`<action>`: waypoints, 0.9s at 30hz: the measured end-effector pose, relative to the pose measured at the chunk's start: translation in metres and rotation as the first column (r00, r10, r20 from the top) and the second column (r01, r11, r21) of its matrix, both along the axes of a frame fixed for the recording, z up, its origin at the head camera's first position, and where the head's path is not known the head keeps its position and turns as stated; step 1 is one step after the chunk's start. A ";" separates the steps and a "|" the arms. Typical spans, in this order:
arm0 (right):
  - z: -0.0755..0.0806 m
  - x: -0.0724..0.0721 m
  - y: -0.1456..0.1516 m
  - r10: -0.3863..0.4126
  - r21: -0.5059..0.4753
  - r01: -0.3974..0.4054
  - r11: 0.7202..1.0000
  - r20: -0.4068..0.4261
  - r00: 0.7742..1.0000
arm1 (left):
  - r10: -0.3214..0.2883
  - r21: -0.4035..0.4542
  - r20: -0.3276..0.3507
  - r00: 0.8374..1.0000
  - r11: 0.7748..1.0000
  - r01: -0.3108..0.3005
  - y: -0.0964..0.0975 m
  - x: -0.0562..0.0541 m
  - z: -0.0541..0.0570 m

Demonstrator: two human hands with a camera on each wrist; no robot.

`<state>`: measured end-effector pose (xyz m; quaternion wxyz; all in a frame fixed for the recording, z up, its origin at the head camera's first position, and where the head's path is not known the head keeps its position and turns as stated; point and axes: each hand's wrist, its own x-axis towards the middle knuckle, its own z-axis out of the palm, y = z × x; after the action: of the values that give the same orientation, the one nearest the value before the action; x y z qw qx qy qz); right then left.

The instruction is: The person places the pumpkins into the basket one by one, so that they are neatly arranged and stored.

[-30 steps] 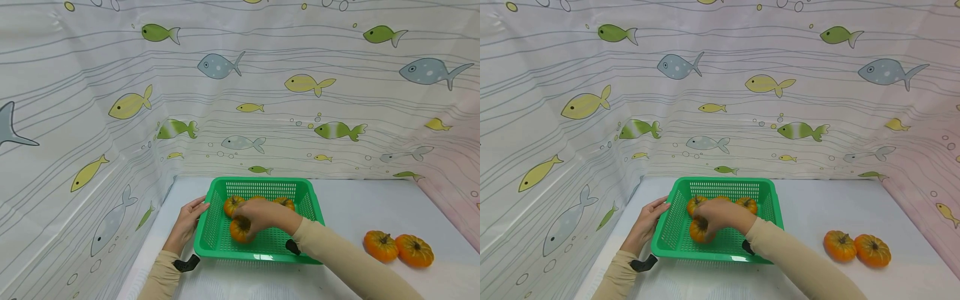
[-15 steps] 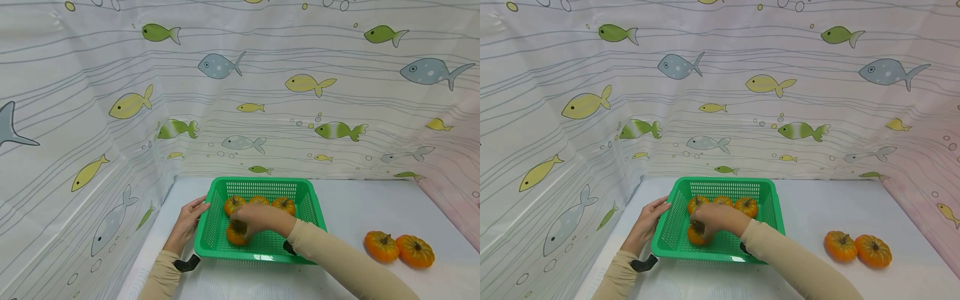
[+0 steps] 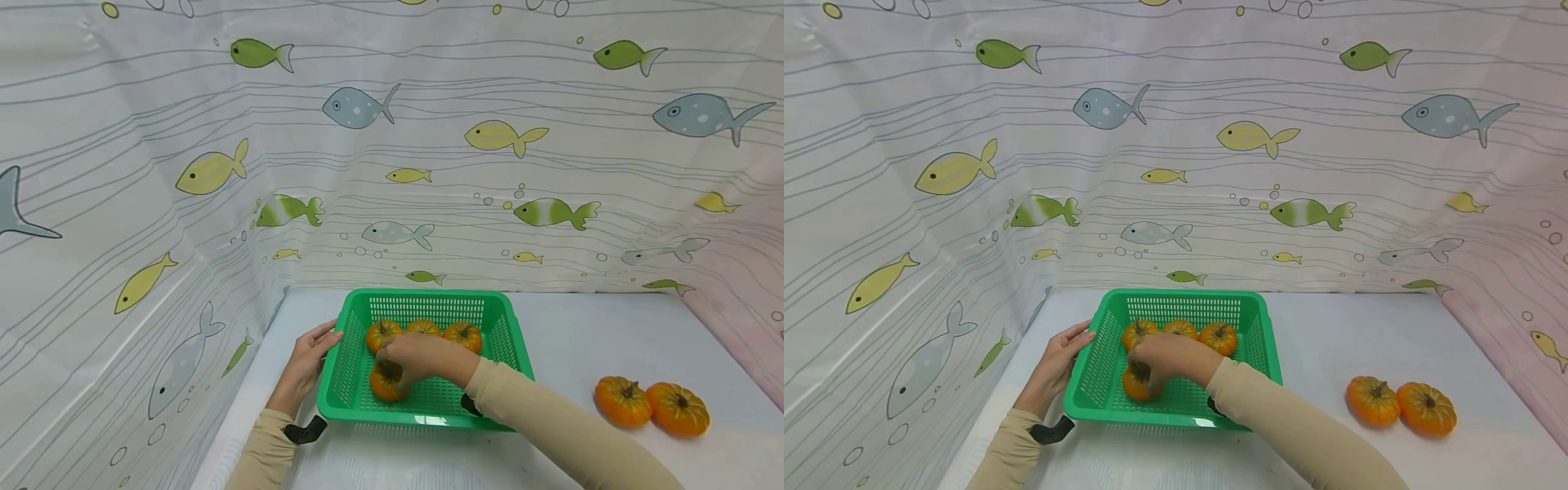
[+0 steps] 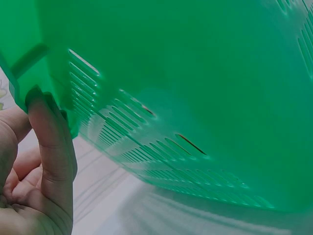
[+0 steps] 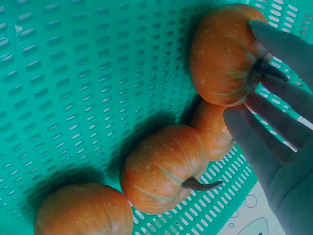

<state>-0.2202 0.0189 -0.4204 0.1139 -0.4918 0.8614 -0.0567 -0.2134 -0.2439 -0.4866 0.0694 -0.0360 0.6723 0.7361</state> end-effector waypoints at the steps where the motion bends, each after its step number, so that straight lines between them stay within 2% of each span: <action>1: -0.001 0.000 0.000 0.000 -0.002 0.000 1.000 -0.003 1.000 | 0.001 0.000 0.000 1.000 1.000 -0.001 0.000 0.000 0.000; 10: -0.002 -0.001 0.000 0.004 -0.011 -0.005 1.000 -0.027 1.000 | 0.010 0.003 0.010 1.000 1.000 -0.011 0.001 -0.001 0.000; 18: 0.005 0.000 0.005 -0.021 -0.027 0.021 0.999 0.020 1.000 | 0.000 0.008 0.000 1.000 1.000 0.000 0.000 0.000 -0.001; 27: 0.020 0.001 0.017 -0.042 -0.077 0.049 0.996 0.085 0.995 | -0.004 0.004 -0.010 1.000 1.000 0.005 0.000 0.000 -0.001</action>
<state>-0.2192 0.0356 -0.4006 0.1290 -0.4733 0.8640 -0.1136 -0.2137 -0.2439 -0.4876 0.0679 -0.0308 0.6713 0.7375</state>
